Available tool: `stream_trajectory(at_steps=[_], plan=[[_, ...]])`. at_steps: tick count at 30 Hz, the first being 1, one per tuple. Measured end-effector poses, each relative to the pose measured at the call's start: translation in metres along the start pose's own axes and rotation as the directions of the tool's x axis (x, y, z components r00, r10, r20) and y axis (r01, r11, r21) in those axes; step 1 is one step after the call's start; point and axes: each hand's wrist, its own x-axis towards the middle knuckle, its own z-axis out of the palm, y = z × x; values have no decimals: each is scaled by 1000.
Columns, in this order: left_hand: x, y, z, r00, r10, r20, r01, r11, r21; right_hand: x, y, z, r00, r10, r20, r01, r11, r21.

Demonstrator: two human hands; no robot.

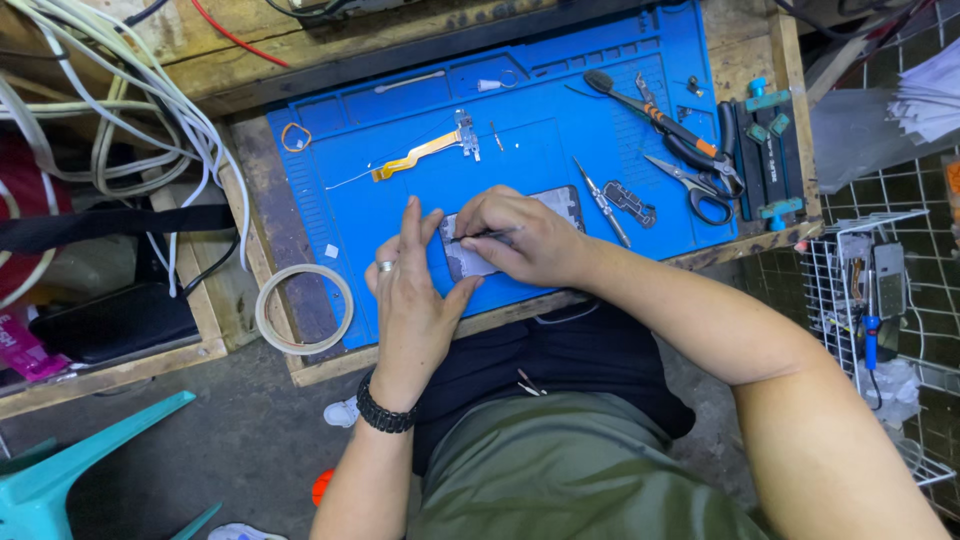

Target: The person uses a precision screwdriver to remove screws from a smartphone back cover and places them on a blue mat. They then use tweezers to handle small components and a heat gun to warm the device.

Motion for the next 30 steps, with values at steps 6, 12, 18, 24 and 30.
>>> stream_trajectory(at_steps=[6,12,18,24,30], plan=[[0,1,-1,1000,13,-3,-13,1000,14,3,-8,-2,1000,-23,-6,23,999,-30],[0,1,1,998,53,-26,-51,997,58,-3,-17,-3,996,-74,49,74,997,0],[0,5,1,998,58,-5,-58,995,87,-22,-24,-15,994,-42,102,42,999,11],[-4,13,-3,993,116,5,-115,980,161,-73,-34,-53,816,272,-509,-298,954,32],[-26,40,-14,995,98,27,-100,895,434,-123,-51,-31,719,245,-650,-317,949,7]])
